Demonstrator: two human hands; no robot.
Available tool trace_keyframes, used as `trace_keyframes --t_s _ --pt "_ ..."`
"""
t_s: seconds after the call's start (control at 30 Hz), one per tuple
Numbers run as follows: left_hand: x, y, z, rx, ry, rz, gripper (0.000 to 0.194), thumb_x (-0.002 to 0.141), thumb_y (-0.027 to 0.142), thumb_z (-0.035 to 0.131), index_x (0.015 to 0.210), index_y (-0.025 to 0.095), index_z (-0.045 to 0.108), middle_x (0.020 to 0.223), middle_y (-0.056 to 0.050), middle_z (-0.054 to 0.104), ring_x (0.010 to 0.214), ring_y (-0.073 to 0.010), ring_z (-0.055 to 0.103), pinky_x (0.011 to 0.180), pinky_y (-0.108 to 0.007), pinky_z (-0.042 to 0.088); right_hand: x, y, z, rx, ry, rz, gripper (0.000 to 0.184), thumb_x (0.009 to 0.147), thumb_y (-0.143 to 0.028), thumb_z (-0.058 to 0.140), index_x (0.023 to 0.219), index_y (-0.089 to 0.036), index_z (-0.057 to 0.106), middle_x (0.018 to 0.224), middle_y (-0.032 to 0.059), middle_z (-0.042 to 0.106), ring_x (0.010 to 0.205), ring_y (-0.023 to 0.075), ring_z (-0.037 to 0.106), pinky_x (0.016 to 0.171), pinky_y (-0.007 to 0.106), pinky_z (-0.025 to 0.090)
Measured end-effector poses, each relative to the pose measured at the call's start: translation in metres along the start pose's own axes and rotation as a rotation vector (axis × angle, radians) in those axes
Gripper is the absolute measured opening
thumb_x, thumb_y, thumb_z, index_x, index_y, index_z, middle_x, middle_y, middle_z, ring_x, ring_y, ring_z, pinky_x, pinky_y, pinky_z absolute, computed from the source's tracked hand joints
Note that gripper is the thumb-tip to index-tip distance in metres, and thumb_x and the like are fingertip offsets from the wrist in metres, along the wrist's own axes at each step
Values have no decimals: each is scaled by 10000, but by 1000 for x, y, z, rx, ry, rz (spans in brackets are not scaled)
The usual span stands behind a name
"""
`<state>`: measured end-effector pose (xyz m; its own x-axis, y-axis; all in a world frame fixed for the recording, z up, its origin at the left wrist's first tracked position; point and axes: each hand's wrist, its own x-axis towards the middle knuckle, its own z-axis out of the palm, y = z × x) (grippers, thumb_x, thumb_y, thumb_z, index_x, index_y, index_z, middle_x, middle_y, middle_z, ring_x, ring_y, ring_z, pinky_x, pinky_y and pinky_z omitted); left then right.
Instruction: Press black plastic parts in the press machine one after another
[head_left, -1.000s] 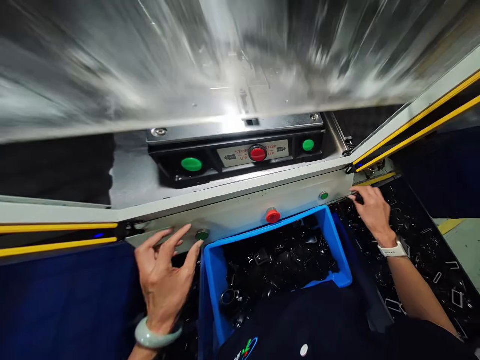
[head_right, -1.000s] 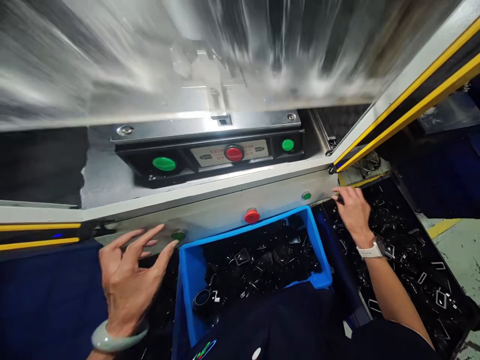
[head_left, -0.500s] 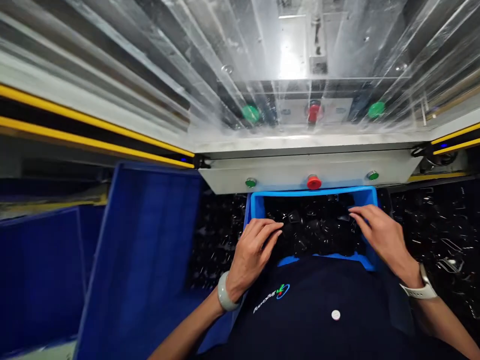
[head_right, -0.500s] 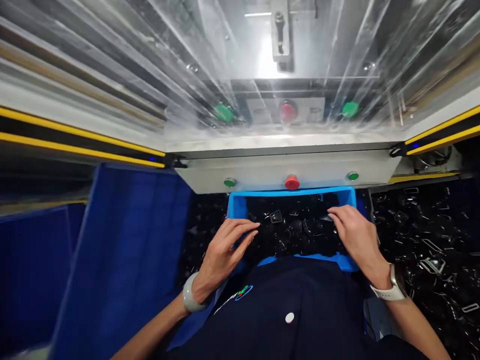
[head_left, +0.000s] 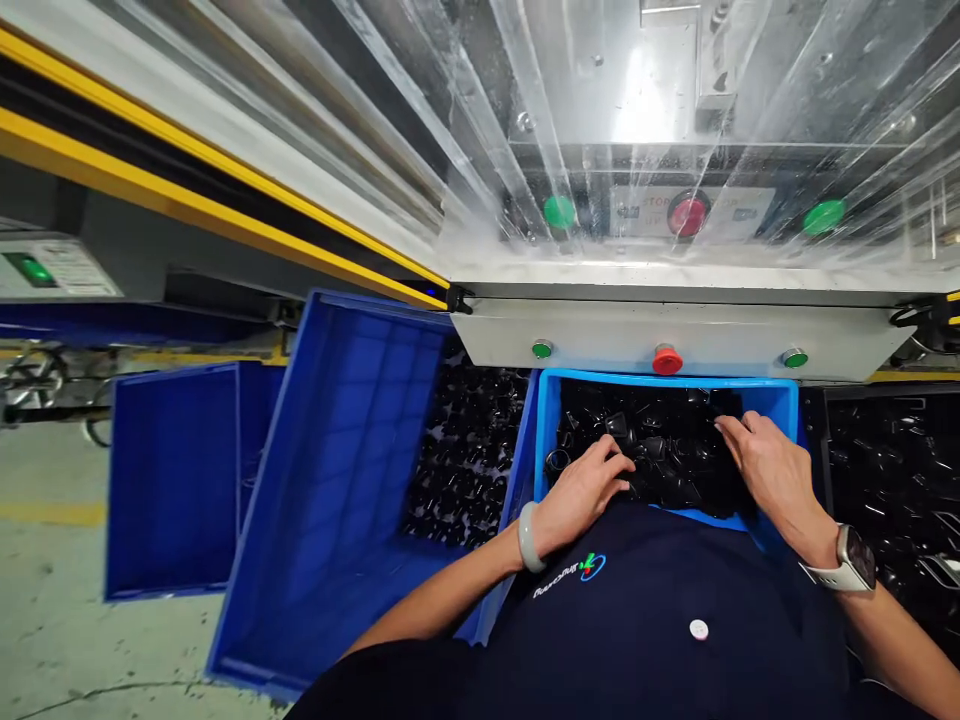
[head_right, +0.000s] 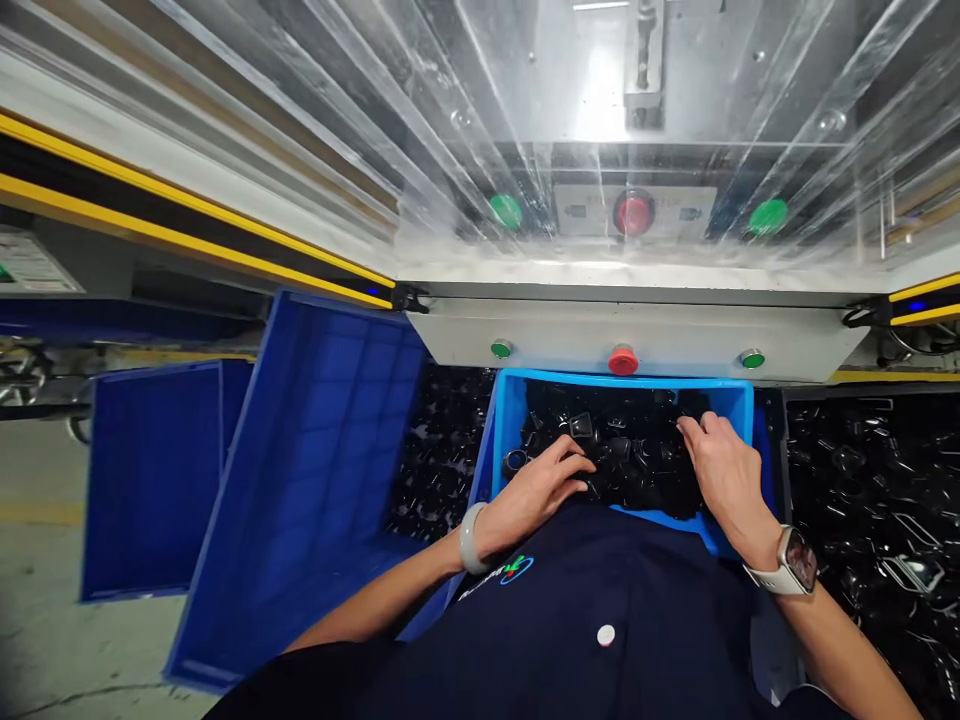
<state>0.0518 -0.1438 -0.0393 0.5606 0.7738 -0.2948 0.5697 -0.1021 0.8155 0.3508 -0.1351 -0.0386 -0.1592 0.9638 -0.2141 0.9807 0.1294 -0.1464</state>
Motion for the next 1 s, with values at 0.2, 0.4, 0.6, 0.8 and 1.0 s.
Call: trace_keyframes --t_s 0.2,0.4,0.6,0.8,1.0 --pt "5 11 -24 -546 184 -162 138 863 162 698 993 186 656 1095 -59 549 909 -146 628 796 -276 576 -3 -8 -39 783 -61 166 398 1037 -546 543 1247 -270 740 930 24 798 701 166 730 717 302 590" --pt "22 36 -20 -564 442 84 248 830 12 581 958 211 508 1098 -55 583 1050 -159 604 946 -318 544 4 -31 -62 1012 -19 213 342 937 -542 703 1120 -258 761 921 22 772 599 133 672 596 279 564" --pt "36 44 -13 -471 517 229 319 858 -4 552 1064 236 513 1100 -55 547 1056 -175 599 911 -333 568 17 -58 -65 1142 -42 157 308 935 -498 720 1110 -248 682 910 19 735 648 134 662 601 278 565" --pt "46 48 -18 -364 535 199 405 850 1 548 1178 239 559 1183 -88 564 1146 -218 607 957 -381 580 32 -64 -64 1044 -9 111 270 947 -501 696 990 -234 702 942 44 726 799 168 674 668 292 544" --pt "65 52 -35 -334 433 140 397 842 13 572 1176 220 631 1109 -67 670 995 -202 666 873 -347 577 48 -55 -72 1127 -33 169 349 904 -554 729 968 -212 701 893 41 726 773 160 672 657 274 544"
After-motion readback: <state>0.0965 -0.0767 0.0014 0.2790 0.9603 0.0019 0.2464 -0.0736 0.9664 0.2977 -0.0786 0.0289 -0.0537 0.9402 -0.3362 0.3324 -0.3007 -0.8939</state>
